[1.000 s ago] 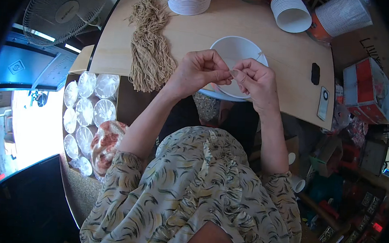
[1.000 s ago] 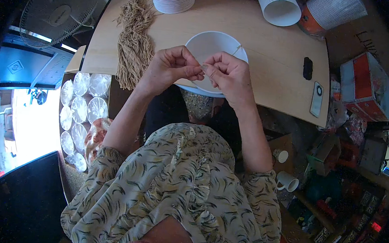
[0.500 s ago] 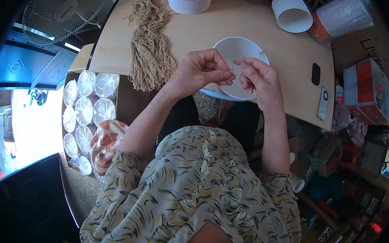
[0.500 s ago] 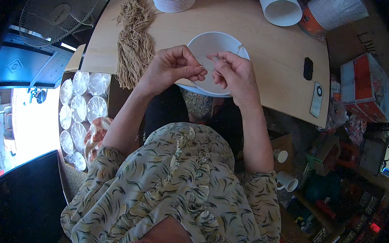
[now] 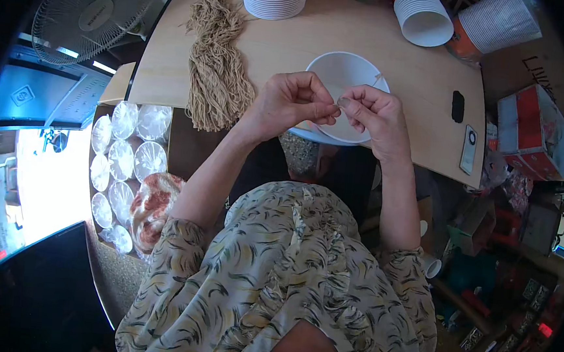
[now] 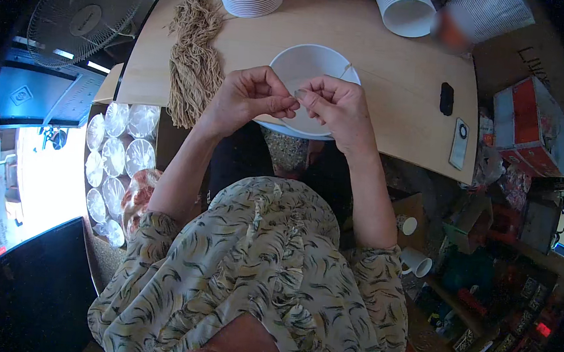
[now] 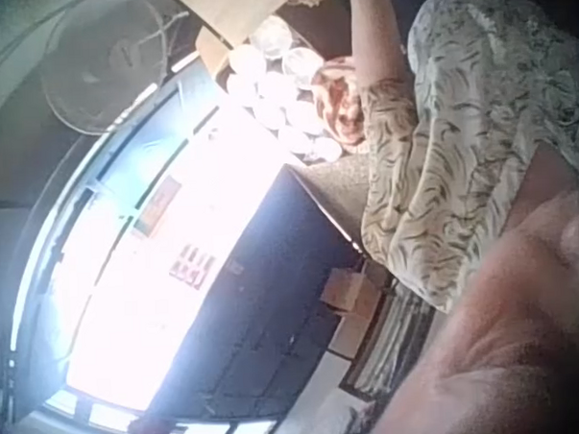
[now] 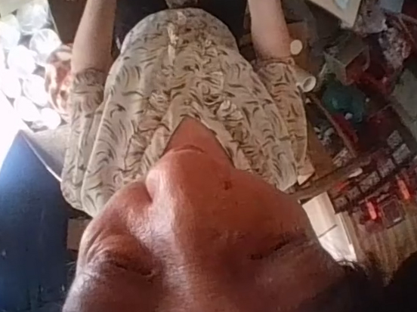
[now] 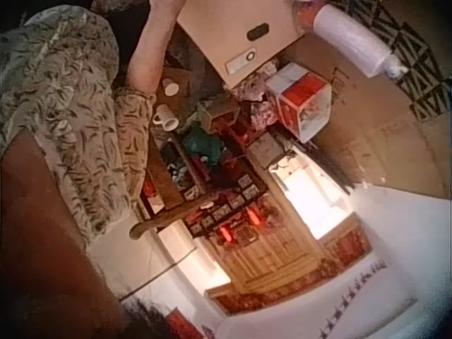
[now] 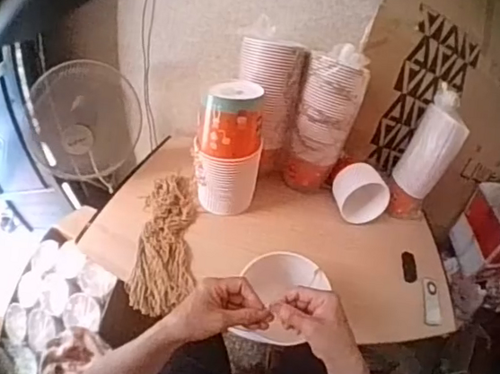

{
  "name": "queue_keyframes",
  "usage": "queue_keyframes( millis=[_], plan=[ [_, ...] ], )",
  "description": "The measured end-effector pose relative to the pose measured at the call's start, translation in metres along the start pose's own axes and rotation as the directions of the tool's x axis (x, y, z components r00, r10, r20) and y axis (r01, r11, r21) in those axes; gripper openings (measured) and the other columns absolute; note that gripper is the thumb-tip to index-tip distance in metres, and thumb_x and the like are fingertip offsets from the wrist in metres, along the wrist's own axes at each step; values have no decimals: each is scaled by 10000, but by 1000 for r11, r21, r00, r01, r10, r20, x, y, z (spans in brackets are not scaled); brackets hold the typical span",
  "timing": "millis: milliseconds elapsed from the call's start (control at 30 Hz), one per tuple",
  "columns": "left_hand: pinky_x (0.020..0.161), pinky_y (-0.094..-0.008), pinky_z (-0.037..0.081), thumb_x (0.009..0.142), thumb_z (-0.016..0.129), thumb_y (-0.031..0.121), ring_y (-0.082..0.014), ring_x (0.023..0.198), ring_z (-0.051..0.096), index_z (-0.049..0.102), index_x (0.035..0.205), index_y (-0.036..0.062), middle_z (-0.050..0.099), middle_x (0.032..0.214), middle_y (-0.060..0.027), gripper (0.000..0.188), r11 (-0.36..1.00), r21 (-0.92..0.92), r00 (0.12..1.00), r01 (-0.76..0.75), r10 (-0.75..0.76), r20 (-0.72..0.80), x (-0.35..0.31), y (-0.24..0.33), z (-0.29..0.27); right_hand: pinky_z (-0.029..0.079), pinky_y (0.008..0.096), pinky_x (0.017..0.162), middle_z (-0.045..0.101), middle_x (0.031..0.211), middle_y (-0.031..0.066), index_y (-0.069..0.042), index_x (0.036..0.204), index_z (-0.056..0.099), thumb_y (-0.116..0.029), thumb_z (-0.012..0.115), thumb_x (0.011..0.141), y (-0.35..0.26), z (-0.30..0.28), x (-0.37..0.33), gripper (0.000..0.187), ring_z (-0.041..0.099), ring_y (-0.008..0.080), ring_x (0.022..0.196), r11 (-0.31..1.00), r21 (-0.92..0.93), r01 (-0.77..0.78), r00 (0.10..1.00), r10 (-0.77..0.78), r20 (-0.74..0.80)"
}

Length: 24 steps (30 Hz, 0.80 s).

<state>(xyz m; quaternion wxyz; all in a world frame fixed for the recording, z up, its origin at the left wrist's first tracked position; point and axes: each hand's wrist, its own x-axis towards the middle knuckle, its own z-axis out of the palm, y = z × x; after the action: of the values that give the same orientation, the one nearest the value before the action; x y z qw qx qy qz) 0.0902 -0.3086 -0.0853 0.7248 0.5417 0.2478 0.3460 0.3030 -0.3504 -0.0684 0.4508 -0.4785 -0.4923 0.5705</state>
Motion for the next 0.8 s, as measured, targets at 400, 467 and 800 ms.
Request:
queue_keyframes(
  millis=[400, 467, 800],
  plan=[
    [798, -259, 574, 954, 640, 23, -152, 888, 704, 516, 1253, 1, 729, 1051, -148, 325, 989, -121, 995, 82, -75, 61, -3, 7, -2, 338, 165, 509, 652, 734, -8, 9, 990, 697, -75, 669, 942, 4, 2, 0, 101, 443, 7, 567, 989, 147, -9, 999, 15, -39],
    [803, -263, 567, 943, 649, 26, -138, 870, 694, 497, 1315, 6, 732, 1059, -138, 402, 990, -96, 994, 102, -98, 48, -4, 11, 2, 337, 165, 510, 669, 749, 3, 6, 993, 698, -78, 670, 941, 5, 2, 0, 103, 445, 6, 568, 991, 134, -9, 999, 15, -42],
    [719, -208, 522, 920, 649, 15, -94, 829, 683, 445, 1435, 26, 743, 1080, -91, 554, 990, -62, 992, 123, -120, 46, -3, 17, 1, 329, 163, 526, 722, 794, 48, -9, 969, 700, -107, 690, 926, 1, 0, 1, 108, 453, -2, 587, 994, 105, 36, 999, -32, -36]
  ],
)
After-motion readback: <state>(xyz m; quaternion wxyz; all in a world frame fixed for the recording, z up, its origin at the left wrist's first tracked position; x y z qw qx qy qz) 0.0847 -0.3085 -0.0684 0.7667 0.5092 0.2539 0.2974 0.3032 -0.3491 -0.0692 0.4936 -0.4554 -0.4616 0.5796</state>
